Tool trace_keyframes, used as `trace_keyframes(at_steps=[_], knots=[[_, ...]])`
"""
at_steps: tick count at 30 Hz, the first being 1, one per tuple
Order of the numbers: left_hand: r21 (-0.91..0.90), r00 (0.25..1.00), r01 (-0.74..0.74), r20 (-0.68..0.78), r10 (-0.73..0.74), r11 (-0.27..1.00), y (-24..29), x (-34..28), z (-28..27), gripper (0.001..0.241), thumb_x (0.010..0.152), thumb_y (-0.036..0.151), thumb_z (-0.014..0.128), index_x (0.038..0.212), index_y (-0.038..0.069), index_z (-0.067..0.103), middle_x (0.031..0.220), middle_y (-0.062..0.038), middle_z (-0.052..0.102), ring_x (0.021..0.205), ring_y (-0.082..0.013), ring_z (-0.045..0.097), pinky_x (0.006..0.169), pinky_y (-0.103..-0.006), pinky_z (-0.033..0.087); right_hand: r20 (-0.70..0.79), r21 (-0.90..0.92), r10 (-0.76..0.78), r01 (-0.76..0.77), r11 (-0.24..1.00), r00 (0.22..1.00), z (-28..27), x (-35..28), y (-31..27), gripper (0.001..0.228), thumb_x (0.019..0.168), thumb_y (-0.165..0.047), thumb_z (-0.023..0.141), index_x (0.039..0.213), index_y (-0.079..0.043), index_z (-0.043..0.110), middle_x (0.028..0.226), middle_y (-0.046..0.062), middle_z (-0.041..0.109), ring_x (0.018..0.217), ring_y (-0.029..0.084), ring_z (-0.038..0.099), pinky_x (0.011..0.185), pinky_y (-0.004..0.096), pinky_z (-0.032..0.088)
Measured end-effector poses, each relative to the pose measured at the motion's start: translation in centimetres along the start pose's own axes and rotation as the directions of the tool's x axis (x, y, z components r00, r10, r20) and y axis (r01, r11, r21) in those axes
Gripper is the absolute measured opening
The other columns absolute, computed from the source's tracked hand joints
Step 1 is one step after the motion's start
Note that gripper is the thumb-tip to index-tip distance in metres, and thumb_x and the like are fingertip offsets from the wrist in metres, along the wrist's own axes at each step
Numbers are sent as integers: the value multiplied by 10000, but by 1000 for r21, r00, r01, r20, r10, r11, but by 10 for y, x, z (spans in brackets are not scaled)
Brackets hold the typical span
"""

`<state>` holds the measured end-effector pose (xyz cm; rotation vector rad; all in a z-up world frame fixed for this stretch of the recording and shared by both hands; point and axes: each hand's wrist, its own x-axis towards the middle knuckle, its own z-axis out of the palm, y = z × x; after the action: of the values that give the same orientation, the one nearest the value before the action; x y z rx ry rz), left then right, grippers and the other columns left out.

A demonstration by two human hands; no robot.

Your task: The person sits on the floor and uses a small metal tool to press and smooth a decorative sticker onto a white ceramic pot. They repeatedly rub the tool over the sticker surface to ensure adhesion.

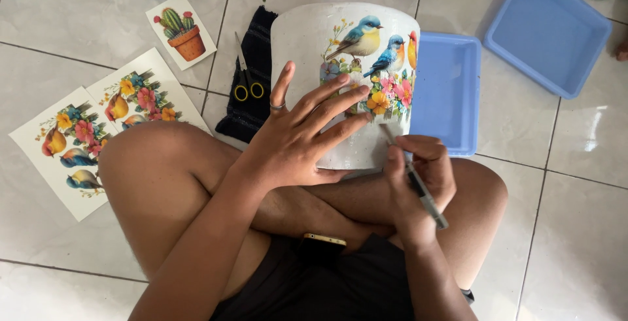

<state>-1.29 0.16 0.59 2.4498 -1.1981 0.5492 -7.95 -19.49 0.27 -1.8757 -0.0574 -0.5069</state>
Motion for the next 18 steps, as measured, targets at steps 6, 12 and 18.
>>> trace_keyframes(at_steps=[6, 12, 18], knots=[[-2, 999, -3, 36, 3, 1000, -3, -1, 1, 850, 806, 606, 903, 1411, 175, 490, 1525, -62, 373, 1430, -247, 356, 1100, -714, 136, 41, 163, 153, -158, 974, 987, -11, 16, 25, 133, 949, -96, 654, 1036, -3, 618, 847, 116, 660, 725, 146, 658, 686, 226, 571], [-10, 997, 18, 78, -18, 1000, -5, -1, 0, 895, 805, 617, 910, 1441, 200, 438, 1535, -60, 359, 1440, -248, 347, 1106, -717, 129, 135, 202, 109, -135, 970, 985, -14, 20, 36, 109, 949, -80, 639, 1023, -5, 612, 862, 147, 660, 764, 189, 703, 677, 242, 605], [-22, 997, 31, 77, -30, 999, -7, -1, 2, 884, 824, 655, 883, 1440, 204, 438, 1531, -67, 384, 1437, -255, 342, 1097, -722, 103, 163, 220, 72, -107, 970, 984, -14, 23, 41, 102, 935, -61, 646, 1006, 3, 609, 887, 155, 658, 765, 211, 705, 672, 242, 616]])
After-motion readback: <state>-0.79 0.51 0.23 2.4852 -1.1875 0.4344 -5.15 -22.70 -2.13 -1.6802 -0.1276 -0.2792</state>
